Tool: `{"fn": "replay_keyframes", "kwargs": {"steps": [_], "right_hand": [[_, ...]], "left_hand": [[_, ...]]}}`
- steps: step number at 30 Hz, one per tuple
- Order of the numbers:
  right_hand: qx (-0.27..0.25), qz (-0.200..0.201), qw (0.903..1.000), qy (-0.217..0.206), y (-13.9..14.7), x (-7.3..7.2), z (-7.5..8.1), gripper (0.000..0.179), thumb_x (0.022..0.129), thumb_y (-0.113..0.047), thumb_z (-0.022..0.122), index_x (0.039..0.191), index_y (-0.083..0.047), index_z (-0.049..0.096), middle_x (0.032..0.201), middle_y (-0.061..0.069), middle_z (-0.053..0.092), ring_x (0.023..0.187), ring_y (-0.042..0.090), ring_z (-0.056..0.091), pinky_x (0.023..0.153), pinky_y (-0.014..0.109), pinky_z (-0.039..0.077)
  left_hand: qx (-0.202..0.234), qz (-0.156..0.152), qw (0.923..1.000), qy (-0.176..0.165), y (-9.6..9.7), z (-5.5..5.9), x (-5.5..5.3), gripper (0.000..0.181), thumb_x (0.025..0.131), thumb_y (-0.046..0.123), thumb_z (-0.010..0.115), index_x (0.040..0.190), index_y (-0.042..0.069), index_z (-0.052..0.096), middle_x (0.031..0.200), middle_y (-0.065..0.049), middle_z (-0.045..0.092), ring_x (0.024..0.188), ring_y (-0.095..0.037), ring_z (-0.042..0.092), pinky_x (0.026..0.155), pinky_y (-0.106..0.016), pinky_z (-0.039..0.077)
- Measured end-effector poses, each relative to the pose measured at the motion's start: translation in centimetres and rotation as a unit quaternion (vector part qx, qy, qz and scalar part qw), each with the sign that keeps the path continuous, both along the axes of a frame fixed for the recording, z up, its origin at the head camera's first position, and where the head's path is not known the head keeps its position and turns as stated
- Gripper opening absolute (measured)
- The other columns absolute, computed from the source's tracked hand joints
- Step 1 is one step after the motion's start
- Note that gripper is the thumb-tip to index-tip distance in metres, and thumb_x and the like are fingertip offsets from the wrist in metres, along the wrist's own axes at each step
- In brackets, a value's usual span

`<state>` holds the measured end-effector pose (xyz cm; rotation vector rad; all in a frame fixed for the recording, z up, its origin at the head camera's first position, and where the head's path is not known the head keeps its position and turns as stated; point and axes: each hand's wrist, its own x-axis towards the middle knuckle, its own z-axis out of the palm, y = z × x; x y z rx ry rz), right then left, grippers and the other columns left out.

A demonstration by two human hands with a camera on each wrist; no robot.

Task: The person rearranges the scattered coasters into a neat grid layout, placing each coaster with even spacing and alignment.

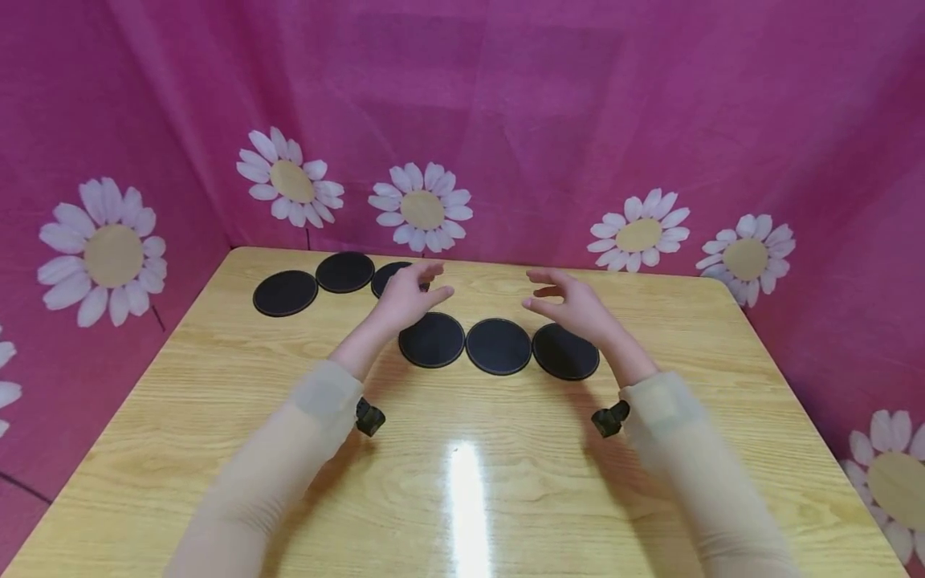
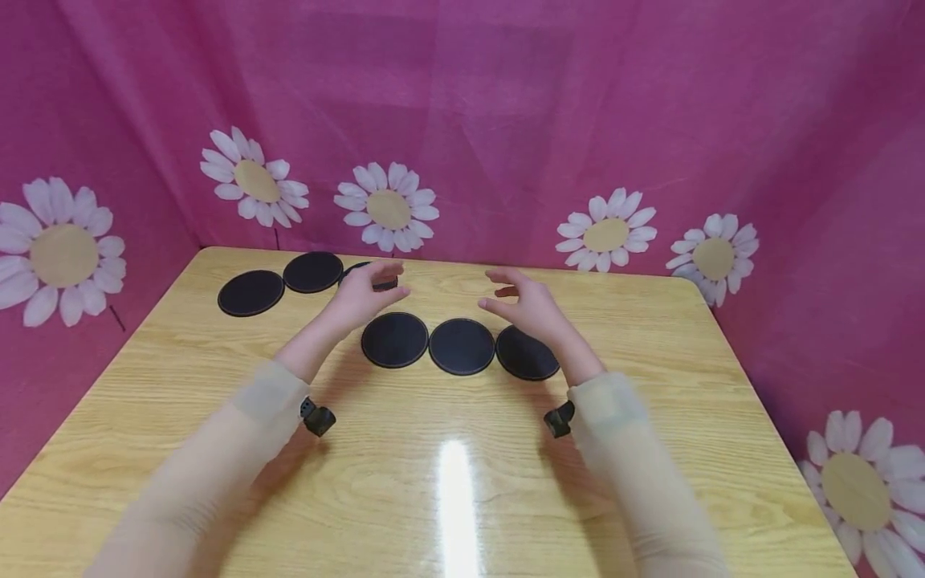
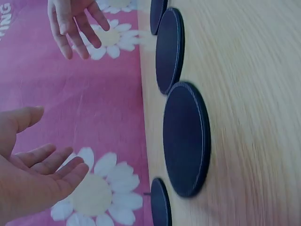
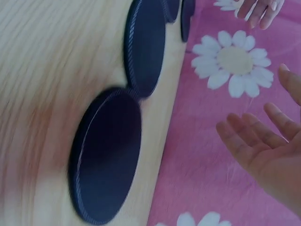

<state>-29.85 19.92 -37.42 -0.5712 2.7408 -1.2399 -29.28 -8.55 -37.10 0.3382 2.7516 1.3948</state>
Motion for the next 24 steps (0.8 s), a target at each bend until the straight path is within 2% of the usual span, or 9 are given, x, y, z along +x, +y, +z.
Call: {"fn": "replay_keyframes", "kwargs": {"steps": [5, 11, 14, 19, 22, 24], "right_hand": [[-0.06, 0.002, 0.9981, -0.016, -2.1, -0.1, 0.3, 0.067, 0.086, -0.036, 0.068, 0.143, -0.016, 0.039, 0.146, 0.009, 0.041, 0.128, 0.028, 0.047, 0.098, 0.047, 0.045], [-0.122, -0.013, 0.9914, -0.047, -4.9, -0.8, 0.0, 0.067, 0.087, -0.032, 0.068, 0.145, -0.021, 0.036, 0.148, 0.008, 0.038, 0.131, 0.026, 0.044, 0.102, 0.045, 0.043], [-0.144, -0.026, 0.9874, -0.061, -6.3, -1.3, -0.5, 0.067, 0.088, -0.03, 0.067, 0.146, -0.02, 0.034, 0.149, 0.008, 0.036, 0.132, 0.026, 0.042, 0.103, 0.044, 0.042], [-0.183, -0.052, 0.9784, -0.082, -8.3, -2.3, -1.6, 0.07, 0.088, -0.029, 0.067, 0.147, -0.018, 0.031, 0.15, 0.012, 0.033, 0.132, 0.028, 0.041, 0.105, 0.043, 0.039], [-0.219, -0.067, 0.9678, -0.104, -9.3, -2.7, -2.3, 0.07, 0.088, -0.026, 0.067, 0.147, -0.016, 0.03, 0.15, 0.014, 0.033, 0.132, 0.029, 0.041, 0.105, 0.042, 0.039], [-0.254, -0.074, 0.9562, -0.125, -9.9, -2.9, -2.7, 0.07, 0.089, -0.022, 0.066, 0.148, -0.014, 0.029, 0.15, 0.014, 0.033, 0.132, 0.029, 0.041, 0.106, 0.041, 0.038]], "left_hand": [[0.057, 0.049, 0.9972, 0.005, -2.3, 0.2, -0.2, 0.06, 0.09, 0.03, 0.064, 0.142, 0.009, 0.041, 0.139, -0.01, 0.05, 0.131, -0.025, 0.044, 0.107, -0.04, 0.037], [0.126, 0.111, 0.9858, 0.008, -5.0, -0.4, -0.9, 0.058, 0.09, 0.027, 0.063, 0.14, 0.004, 0.043, 0.138, -0.016, 0.05, 0.129, -0.029, 0.044, 0.108, -0.04, 0.036], [0.166, 0.143, 0.9756, -0.005, -6.2, -0.8, -1.2, 0.057, 0.091, 0.024, 0.063, 0.139, 0.001, 0.042, 0.138, -0.017, 0.049, 0.129, -0.029, 0.045, 0.107, -0.037, 0.036], [0.235, 0.184, 0.9535, -0.041, -7.4, -1.6, -1.6, 0.056, 0.092, 0.017, 0.06, 0.141, -0.001, 0.039, 0.14, -0.019, 0.046, 0.13, -0.025, 0.044, 0.108, -0.034, 0.036], [0.256, 0.198, 0.9439, -0.065, -7.8, -2.0, -1.7, 0.056, 0.093, 0.016, 0.058, 0.142, -0.001, 0.037, 0.142, -0.019, 0.043, 0.132, -0.024, 0.04, 0.108, -0.035, 0.035], [0.266, 0.203, 0.939, -0.079, -8.0, -2.4, -1.7, 0.057, 0.093, 0.017, 0.057, 0.143, -0.001, 0.036, 0.144, -0.019, 0.041, 0.133, -0.024, 0.038, 0.109, -0.036, 0.035]]}}
